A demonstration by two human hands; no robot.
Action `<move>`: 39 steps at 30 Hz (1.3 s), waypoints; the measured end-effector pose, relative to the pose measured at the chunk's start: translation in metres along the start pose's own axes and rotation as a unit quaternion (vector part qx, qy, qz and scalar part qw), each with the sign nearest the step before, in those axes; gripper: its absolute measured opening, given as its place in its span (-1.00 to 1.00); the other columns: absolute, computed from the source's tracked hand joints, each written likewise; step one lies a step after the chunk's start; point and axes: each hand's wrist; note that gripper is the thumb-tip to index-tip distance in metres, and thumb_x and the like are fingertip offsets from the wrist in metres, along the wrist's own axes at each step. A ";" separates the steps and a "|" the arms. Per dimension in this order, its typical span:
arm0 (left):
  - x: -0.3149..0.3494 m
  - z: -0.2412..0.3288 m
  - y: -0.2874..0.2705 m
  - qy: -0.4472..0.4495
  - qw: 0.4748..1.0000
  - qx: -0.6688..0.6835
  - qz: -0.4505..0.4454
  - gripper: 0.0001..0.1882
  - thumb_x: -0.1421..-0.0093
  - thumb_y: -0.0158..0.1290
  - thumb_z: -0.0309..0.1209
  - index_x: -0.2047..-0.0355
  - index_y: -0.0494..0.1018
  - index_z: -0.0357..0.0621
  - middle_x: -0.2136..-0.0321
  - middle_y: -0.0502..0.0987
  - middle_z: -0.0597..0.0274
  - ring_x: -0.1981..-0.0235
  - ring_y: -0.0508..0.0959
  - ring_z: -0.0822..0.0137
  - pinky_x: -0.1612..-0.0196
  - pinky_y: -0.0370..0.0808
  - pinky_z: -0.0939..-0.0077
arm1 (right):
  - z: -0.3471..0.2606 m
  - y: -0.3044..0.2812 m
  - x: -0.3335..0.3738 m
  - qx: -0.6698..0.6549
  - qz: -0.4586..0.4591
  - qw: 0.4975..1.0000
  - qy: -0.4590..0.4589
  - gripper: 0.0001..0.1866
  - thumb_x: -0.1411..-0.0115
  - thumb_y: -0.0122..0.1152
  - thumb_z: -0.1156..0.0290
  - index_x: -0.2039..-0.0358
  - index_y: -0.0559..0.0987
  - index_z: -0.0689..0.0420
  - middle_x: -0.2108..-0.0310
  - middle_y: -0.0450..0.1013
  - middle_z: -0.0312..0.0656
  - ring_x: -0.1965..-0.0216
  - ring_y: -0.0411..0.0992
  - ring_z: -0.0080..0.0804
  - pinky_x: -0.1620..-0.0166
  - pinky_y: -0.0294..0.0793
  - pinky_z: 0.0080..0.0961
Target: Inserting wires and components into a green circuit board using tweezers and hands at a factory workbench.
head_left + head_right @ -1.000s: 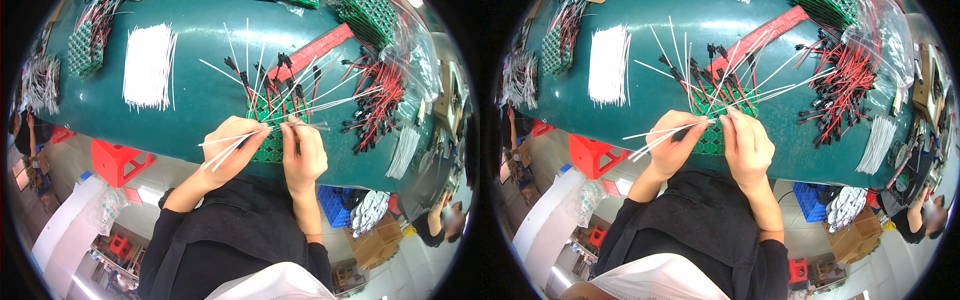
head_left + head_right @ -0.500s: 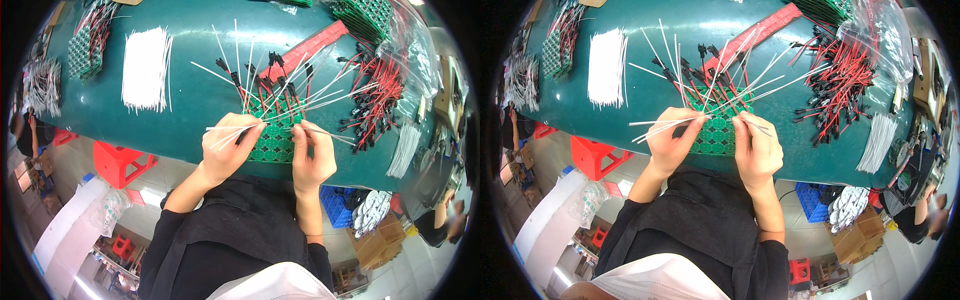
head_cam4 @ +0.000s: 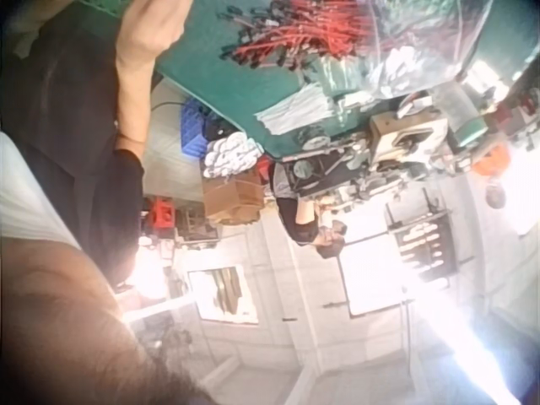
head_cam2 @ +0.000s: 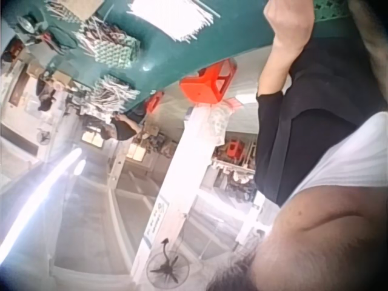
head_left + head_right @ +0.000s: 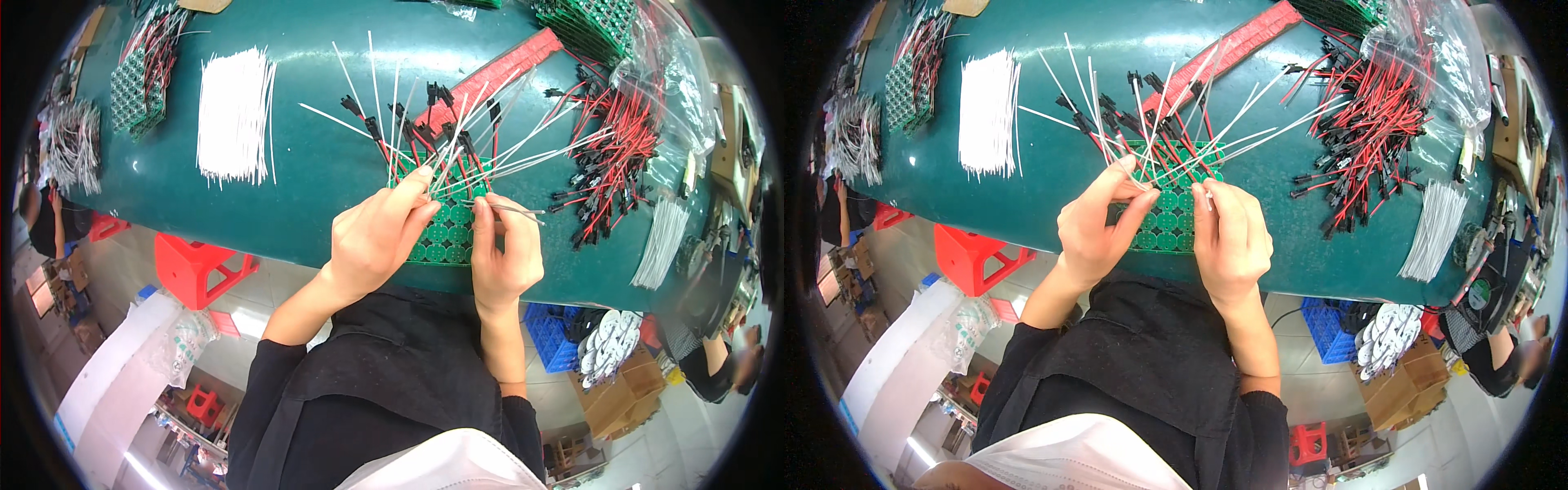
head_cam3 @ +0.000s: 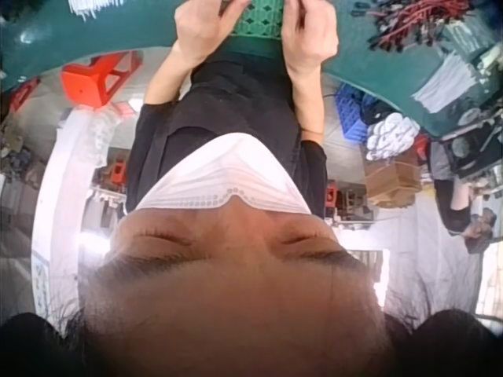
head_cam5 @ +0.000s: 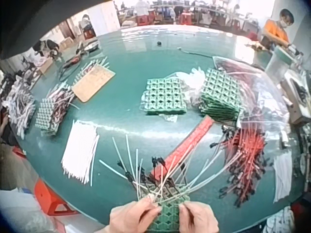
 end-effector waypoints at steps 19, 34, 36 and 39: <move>-0.006 0.016 0.000 -0.100 0.990 0.098 -0.005 -0.81 0.00 0.28 -0.62 0.34 0.58 -0.22 0.44 0.60 0.20 0.43 0.58 0.30 0.39 0.49 0.51 | 0.001 0.003 0.000 -0.003 -0.010 0.999 -0.042 -0.76 -0.01 0.40 0.62 0.28 0.57 0.29 0.41 0.54 -0.11 0.44 0.54 -0.28 0.39 0.57 -0.47; -0.009 0.016 0.006 -0.054 0.998 0.031 0.001 -0.82 0.01 0.29 -0.61 0.36 0.58 -0.21 0.48 0.59 0.19 0.49 0.57 0.30 0.45 0.48 0.52 | 0.011 -0.012 -0.001 -0.075 0.011 0.996 0.038 -0.76 -0.03 0.37 0.68 0.27 0.55 0.30 0.38 0.55 -0.09 0.42 0.53 -0.35 0.44 0.55 -0.57; -0.009 0.017 0.007 -0.047 0.999 0.022 0.000 -0.83 0.01 0.29 -0.61 0.37 0.58 -0.21 0.48 0.59 0.19 0.49 0.57 0.30 0.45 0.48 0.52 | 0.014 -0.011 -0.001 -0.077 0.014 0.996 0.038 -0.76 -0.02 0.37 0.69 0.27 0.54 0.30 0.39 0.54 -0.09 0.43 0.53 -0.37 0.47 0.54 -0.58; -0.009 0.017 0.007 -0.042 0.999 -0.001 -0.003 -0.84 0.01 0.29 -0.62 0.38 0.58 -0.22 0.48 0.59 0.18 0.49 0.57 0.30 0.44 0.48 0.53 | 0.015 -0.010 0.000 -0.083 0.017 0.996 0.041 -0.75 -0.01 0.37 0.71 0.28 0.54 0.30 0.39 0.54 -0.09 0.46 0.51 -0.40 0.49 0.53 -0.59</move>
Point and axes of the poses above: each hand's wrist, its own x-axis away from the middle knuckle, its own y-axis out of the palm, z = x × y
